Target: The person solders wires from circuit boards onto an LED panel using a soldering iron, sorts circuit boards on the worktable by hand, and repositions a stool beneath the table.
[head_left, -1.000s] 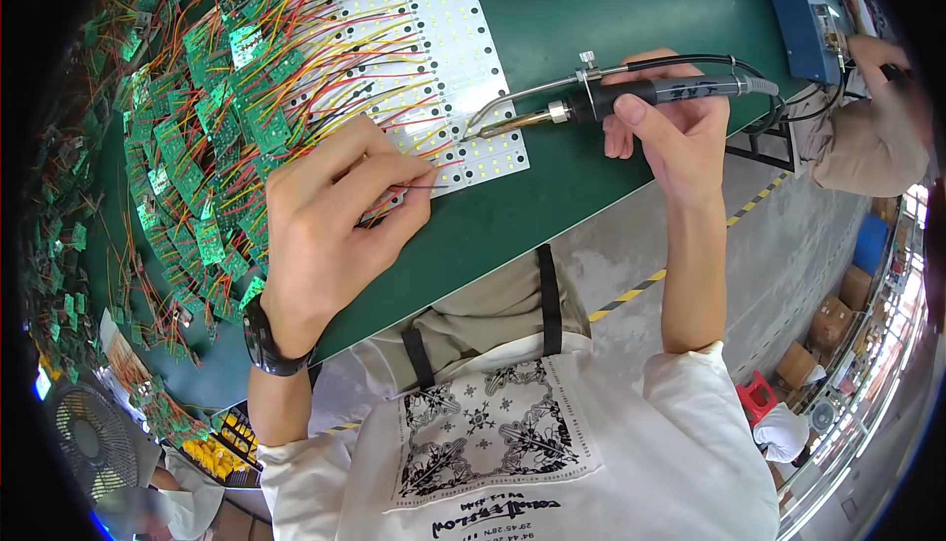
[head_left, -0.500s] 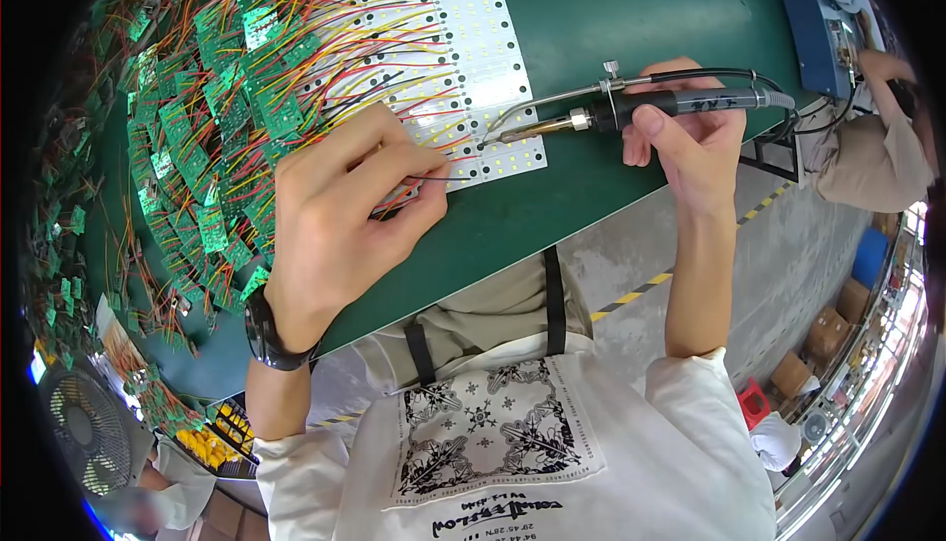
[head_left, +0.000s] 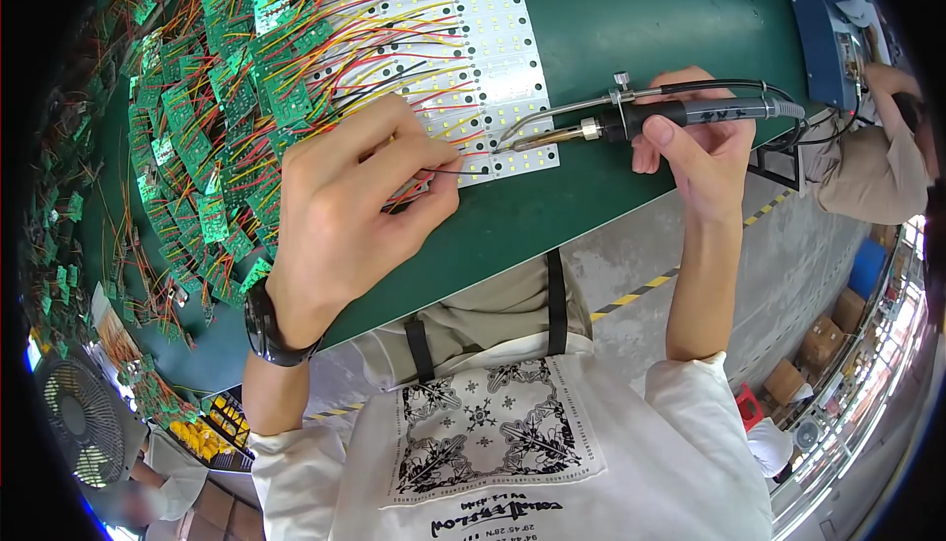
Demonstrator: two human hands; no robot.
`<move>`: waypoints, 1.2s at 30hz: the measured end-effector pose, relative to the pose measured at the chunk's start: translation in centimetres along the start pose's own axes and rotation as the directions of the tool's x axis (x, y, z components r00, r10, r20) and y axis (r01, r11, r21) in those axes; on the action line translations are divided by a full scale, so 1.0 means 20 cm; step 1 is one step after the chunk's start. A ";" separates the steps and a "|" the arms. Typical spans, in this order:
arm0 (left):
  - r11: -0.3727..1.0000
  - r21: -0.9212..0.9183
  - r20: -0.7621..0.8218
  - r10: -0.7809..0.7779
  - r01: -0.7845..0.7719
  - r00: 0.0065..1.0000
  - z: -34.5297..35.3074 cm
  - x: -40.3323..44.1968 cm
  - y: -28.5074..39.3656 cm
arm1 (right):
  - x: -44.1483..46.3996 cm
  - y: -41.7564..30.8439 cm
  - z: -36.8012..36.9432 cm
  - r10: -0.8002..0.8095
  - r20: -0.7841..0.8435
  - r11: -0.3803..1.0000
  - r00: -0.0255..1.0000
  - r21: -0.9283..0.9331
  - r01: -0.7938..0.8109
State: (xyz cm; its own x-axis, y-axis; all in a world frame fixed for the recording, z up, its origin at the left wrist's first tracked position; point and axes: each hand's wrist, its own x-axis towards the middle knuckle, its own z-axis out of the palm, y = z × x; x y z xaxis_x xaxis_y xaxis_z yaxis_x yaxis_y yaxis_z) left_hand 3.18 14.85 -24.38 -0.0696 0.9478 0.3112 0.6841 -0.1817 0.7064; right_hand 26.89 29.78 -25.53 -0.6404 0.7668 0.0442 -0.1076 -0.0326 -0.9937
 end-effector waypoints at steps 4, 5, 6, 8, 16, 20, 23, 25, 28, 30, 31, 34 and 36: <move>1.000 -0.006 -0.011 0.004 -0.005 1.000 0.00 0.00 0.00 | 0.00 0.01 -0.01 0.001 0.006 1.000 1.000 -0.009 -0.001; 1.000 -0.009 -0.014 0.004 -0.004 1.000 0.00 0.00 0.00 | 0.00 0.01 -0.01 0.002 0.008 1.000 1.000 -0.009 -0.002; 1.000 -0.011 -0.017 0.003 -0.004 1.000 0.00 0.00 0.00 | 0.00 0.00 -0.01 0.001 0.012 1.000 1.000 -0.015 -0.001; 1.000 -0.012 -0.014 0.002 -0.003 1.000 0.00 0.00 0.00 | 0.00 0.00 0.00 0.001 0.017 1.000 1.000 -0.021 -0.001; 1.000 -0.014 -0.022 0.013 -0.013 1.000 0.01 0.00 -0.01 | -0.01 0.01 -0.01 0.007 0.002 0.999 1.000 -0.035 -0.007; 1.000 -0.018 -0.032 0.013 -0.013 0.999 0.01 0.00 -0.01 | -0.01 0.01 0.00 -0.011 -0.022 1.000 1.000 -0.030 0.011; 1.000 -0.017 -0.033 0.015 -0.016 0.999 0.01 0.00 0.00 | -0.01 0.01 -0.01 -0.002 -0.009 1.000 1.000 -0.022 0.002; 1.000 -0.018 -0.035 0.020 -0.020 0.999 0.01 0.00 -0.01 | -0.01 0.01 -0.01 -0.007 0.004 1.000 1.000 -0.026 0.007; 1.000 -0.011 -0.038 0.021 -0.022 0.999 0.01 0.00 -0.01 | -0.01 0.02 -0.01 -0.023 -0.021 0.997 1.000 -0.069 0.021; 0.999 -0.018 -0.032 0.047 -0.048 0.998 0.01 0.00 -0.01 | 0.00 0.02 -0.02 -0.015 -0.018 0.999 1.000 -0.034 0.015; 0.999 -0.015 -0.035 0.051 -0.052 0.998 0.01 0.00 -0.01 | 0.00 0.01 -0.02 -0.007 -0.015 1.000 1.000 0.000 0.007; 1.000 -0.027 -0.040 -0.004 0.003 0.999 0.00 -0.01 0.00 | 0.00 0.00 -0.02 0.005 -0.014 1.000 1.000 0.004 -0.005; 1.000 -0.013 -0.013 0.002 -0.002 1.000 -0.01 -0.01 0.00 | 0.00 0.01 -0.02 -0.009 -0.042 1.000 0.999 0.017 0.010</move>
State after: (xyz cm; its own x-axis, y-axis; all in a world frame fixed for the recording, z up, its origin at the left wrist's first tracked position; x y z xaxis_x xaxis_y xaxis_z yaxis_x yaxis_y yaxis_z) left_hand 3.12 14.69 -24.27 -0.0774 0.9439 0.3209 0.6751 -0.1872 0.7136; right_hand 27.21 29.97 -25.71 -0.6067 0.7934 0.0491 -0.1271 -0.0358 -0.9912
